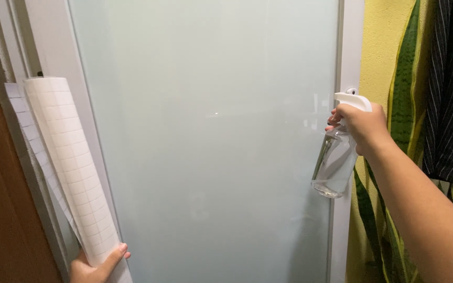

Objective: Measuring a vinyl wrap sheet, rolling it up, and spraying a glass door with water in preparation for application.

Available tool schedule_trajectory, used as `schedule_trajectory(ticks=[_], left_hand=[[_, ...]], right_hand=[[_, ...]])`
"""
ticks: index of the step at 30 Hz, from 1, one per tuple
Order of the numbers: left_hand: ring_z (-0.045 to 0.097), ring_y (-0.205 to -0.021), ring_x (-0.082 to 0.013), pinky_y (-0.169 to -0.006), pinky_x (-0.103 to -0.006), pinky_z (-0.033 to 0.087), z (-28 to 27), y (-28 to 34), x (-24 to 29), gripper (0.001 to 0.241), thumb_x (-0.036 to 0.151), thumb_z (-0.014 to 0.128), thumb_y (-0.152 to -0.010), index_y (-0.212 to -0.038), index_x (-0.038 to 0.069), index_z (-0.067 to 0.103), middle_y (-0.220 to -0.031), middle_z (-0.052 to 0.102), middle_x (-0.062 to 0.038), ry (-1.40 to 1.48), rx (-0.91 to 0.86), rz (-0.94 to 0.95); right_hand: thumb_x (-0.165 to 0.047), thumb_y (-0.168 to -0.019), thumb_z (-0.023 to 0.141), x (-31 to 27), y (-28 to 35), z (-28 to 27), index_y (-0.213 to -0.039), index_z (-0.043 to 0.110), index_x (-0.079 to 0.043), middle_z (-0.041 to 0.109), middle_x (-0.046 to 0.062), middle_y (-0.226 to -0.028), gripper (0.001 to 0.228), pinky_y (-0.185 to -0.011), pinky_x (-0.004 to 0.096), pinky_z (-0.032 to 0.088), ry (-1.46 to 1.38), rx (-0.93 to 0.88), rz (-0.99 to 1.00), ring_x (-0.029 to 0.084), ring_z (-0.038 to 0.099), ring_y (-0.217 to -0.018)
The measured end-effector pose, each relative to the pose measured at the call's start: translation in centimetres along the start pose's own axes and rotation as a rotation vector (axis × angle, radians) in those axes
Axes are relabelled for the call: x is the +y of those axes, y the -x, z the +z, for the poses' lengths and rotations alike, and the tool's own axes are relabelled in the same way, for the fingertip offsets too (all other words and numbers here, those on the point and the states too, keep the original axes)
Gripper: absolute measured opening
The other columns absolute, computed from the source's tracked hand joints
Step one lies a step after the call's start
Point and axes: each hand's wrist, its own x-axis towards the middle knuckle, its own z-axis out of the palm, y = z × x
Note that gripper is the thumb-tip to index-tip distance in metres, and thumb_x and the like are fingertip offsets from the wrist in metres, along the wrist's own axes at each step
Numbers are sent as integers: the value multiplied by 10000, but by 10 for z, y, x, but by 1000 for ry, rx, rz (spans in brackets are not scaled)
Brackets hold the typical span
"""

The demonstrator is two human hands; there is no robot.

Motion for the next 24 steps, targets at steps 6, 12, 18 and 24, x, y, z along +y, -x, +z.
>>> schedule_trajectory(ticks=[6, 12, 18, 24], left_hand=[[754, -848, -246, -896, -361, 559, -5, -17, -16, 216, 104, 881, -761, -873, -75, 835, -757, 823, -211, 0, -15, 164], [765, -745, -397, -699, -449, 596, 8, -31, -31, 298, 23, 870, -760, -958, -148, 728, -877, 769, -288, 183, -10, 156], [780, -864, -272, -914, -376, 555, -4, -9, -7, 231, 133, 879, -761, -871, -67, 846, -782, 844, -215, -39, -20, 110], [790, -771, -372, -803, -408, 581, -1, -17, -22, 252, 22, 884, -733, -895, -144, 786, -839, 800, -271, 102, -38, 106]], right_hand=[[-104, -754, 552, -8, 6, 13, -878, 625, -51, 623, 78, -738, 154, -498, 332, 518, 26, 4, -21, 219, 692, -599], [-106, -756, 571, -5, -6, 14, -841, 622, -54, 604, 81, -715, 112, -493, 326, 517, 12, -12, -72, 231, 693, -590], [-71, -737, 537, -3, -3, 12, -834, 613, -25, 593, 112, -711, 132, -479, 345, 534, 3, 0, -56, 240, 668, -573], [-60, -767, 616, 18, -5, 15, -906, 653, 3, 648, 131, -732, 157, -483, 340, 543, -2, -12, -77, 242, 686, -580]])
